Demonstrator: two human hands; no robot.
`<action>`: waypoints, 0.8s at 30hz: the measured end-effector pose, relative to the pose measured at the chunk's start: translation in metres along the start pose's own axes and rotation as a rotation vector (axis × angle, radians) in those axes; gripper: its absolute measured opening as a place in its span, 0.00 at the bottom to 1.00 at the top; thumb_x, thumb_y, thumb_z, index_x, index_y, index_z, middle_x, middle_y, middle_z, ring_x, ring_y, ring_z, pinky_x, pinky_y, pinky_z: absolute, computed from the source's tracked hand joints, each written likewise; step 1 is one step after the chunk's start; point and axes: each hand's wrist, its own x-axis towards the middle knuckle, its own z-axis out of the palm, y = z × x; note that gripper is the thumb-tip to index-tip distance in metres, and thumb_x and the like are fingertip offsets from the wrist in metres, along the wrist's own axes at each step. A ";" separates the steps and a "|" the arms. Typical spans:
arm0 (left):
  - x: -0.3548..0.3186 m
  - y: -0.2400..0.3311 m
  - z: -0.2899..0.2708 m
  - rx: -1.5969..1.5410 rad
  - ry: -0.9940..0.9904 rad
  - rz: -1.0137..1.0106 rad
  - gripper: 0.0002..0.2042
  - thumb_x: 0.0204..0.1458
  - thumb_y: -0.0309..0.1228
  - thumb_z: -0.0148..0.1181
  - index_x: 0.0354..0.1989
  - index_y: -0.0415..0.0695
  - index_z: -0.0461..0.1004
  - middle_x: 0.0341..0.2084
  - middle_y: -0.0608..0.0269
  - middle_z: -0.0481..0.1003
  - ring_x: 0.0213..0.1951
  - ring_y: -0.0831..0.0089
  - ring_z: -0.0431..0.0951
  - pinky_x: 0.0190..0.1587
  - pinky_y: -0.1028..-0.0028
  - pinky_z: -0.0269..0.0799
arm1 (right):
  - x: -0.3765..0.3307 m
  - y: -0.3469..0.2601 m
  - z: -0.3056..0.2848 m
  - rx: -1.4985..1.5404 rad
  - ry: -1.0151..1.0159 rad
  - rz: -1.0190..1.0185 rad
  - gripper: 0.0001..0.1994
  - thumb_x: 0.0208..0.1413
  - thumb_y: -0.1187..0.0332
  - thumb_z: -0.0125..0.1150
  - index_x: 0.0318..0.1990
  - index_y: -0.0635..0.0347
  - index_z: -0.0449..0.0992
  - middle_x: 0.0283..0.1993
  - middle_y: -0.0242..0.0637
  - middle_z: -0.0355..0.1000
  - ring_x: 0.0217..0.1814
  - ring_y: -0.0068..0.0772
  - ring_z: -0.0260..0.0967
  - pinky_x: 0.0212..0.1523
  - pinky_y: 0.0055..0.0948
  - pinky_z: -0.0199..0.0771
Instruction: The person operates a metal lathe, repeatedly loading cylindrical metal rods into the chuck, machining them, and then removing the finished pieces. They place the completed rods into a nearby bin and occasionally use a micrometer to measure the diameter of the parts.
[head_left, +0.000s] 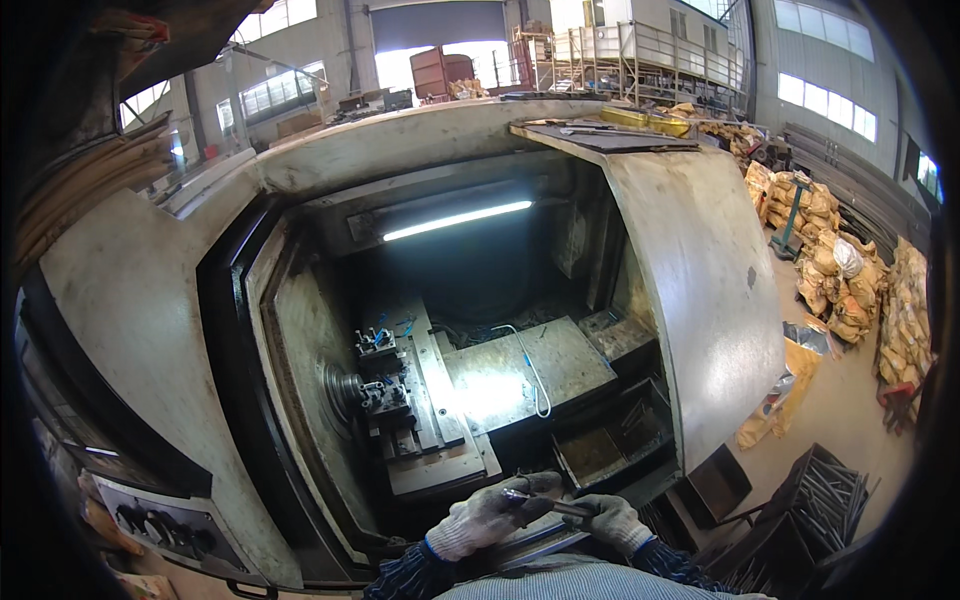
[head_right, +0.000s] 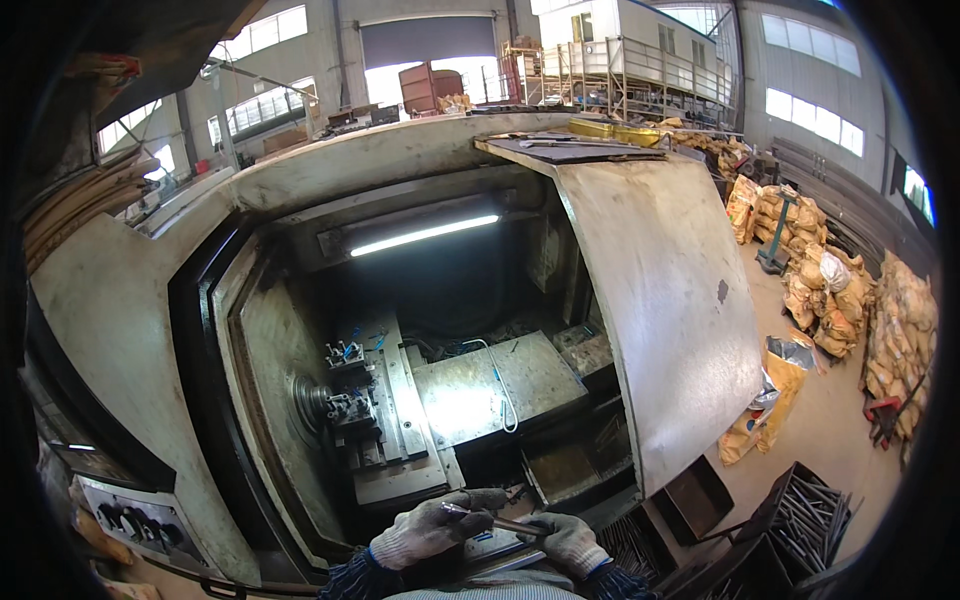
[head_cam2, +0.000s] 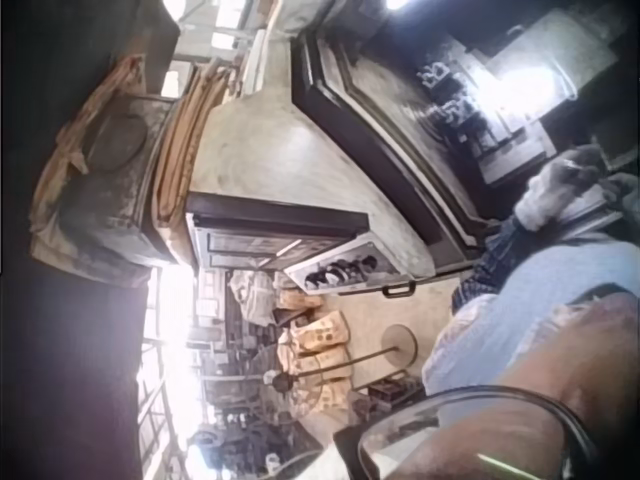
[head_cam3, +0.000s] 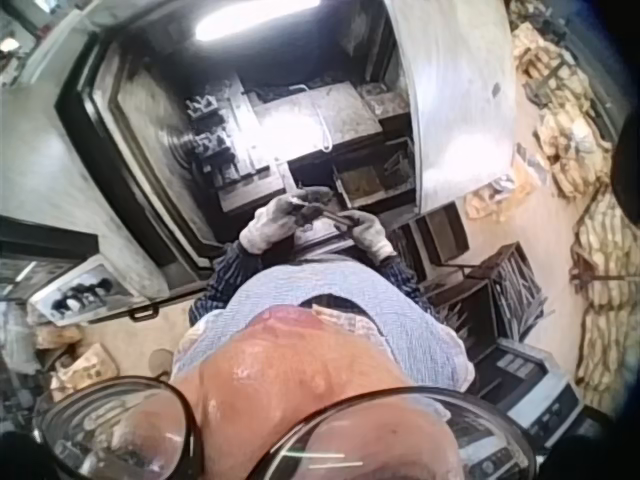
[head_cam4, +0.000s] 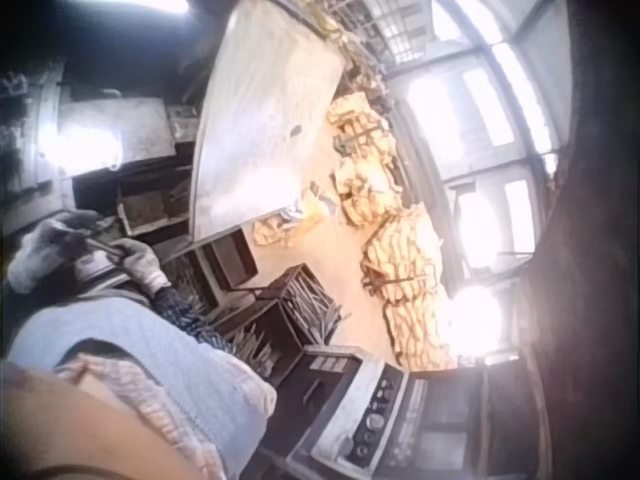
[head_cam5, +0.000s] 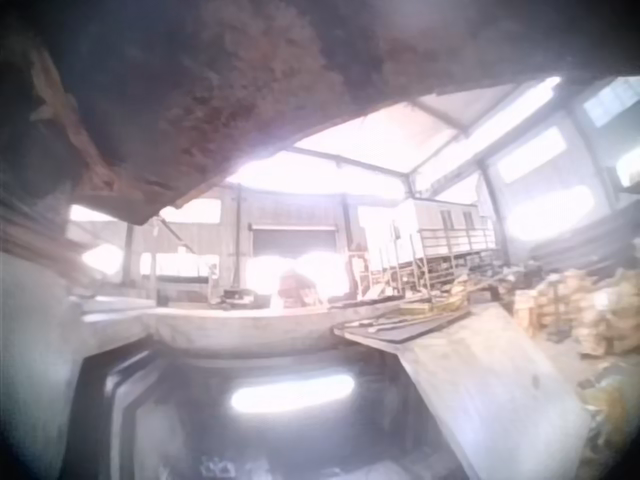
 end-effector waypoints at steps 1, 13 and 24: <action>0.000 -0.002 0.001 -0.008 0.001 0.018 0.24 0.65 0.39 0.59 0.67 0.43 0.68 0.60 0.57 0.74 0.58 0.71 0.74 0.63 0.71 0.70 | -0.001 -0.001 0.000 -0.013 0.000 0.003 0.15 0.57 0.67 0.72 0.52 0.54 0.82 0.44 0.30 0.82 0.45 0.17 0.76 0.48 0.20 0.75; -0.006 0.008 -0.002 0.057 -0.028 0.030 0.27 0.64 0.44 0.60 0.68 0.43 0.67 0.60 0.56 0.74 0.60 0.68 0.74 0.63 0.69 0.70 | 0.005 0.023 0.002 -0.206 0.067 0.022 0.15 0.57 0.61 0.72 0.51 0.51 0.82 0.41 0.33 0.83 0.44 0.23 0.79 0.48 0.24 0.77; 0.080 -0.019 -0.076 -0.025 0.474 0.162 0.24 0.67 0.47 0.52 0.66 0.47 0.71 0.46 0.63 0.81 0.45 0.75 0.78 0.49 0.73 0.75 | -0.006 0.025 0.013 0.212 0.362 -0.232 0.13 0.61 0.82 0.52 0.45 0.64 0.84 0.32 0.25 0.76 0.31 0.13 0.68 0.32 0.16 0.69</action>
